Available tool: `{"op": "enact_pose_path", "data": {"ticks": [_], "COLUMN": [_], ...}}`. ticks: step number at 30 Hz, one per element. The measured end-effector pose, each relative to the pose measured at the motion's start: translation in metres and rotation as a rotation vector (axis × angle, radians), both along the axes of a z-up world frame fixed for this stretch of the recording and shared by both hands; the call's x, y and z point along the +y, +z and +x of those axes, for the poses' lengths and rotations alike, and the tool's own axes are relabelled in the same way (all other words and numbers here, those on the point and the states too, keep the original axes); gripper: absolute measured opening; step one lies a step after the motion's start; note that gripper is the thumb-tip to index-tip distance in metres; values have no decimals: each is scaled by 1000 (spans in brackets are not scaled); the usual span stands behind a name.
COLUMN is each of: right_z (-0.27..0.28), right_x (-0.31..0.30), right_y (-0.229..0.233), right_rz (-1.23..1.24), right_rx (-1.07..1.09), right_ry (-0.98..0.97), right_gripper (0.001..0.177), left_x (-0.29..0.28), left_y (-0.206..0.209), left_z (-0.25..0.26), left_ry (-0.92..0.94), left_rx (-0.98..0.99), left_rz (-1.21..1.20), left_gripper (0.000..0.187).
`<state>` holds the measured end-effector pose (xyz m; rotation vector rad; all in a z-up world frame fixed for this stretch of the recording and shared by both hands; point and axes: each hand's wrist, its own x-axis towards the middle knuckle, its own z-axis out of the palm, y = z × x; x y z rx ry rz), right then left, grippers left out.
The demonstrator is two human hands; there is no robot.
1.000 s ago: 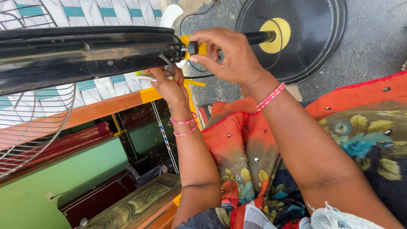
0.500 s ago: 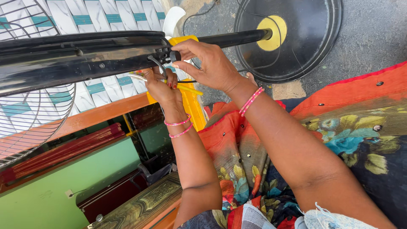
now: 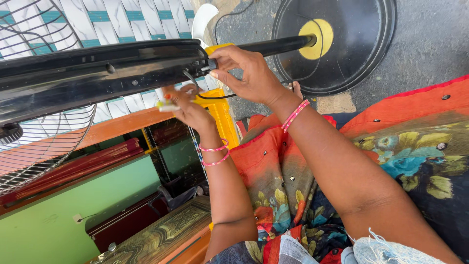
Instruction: The person uses a toothbrush to clean the neck of a standing electric fan, then uses a screwdriver to adjust a screw on the fan's neck. The person continues to clean and adjust the fan's neck throughout the episode.
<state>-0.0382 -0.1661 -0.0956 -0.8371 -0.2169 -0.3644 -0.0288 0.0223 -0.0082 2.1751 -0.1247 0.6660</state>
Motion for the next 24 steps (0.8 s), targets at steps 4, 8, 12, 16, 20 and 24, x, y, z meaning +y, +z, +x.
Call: {"op": "enact_pose_path", "data": {"ticks": [4, 8, 12, 16, 20, 24], "right_z": [-3, -5, 0, 0, 4, 9], "right_x": [0, 4, 6, 6, 3, 12], "right_y": [-5, -11, -13, -9, -5, 1], "right_rz": [107, 200, 205, 153, 176, 141], "right_rx": [28, 40, 84, 93, 82, 73], "right_ry": [59, 120, 148, 135, 133, 111], "right_gripper": [30, 26, 26, 29, 28, 30], "left_x": [-12, -18, -22, -25, -41, -47], "left_y": [16, 30, 46, 76, 89, 101], "left_z": [0, 8, 24, 43, 63, 78], "left_ry": [30, 209, 204, 364, 91, 52], "left_rx": [-197, -194, -282, -158, -98, -59], "left_rz": [109, 73, 111, 70, -146, -186], "left_gripper": [74, 74, 73, 80, 87, 77]}}
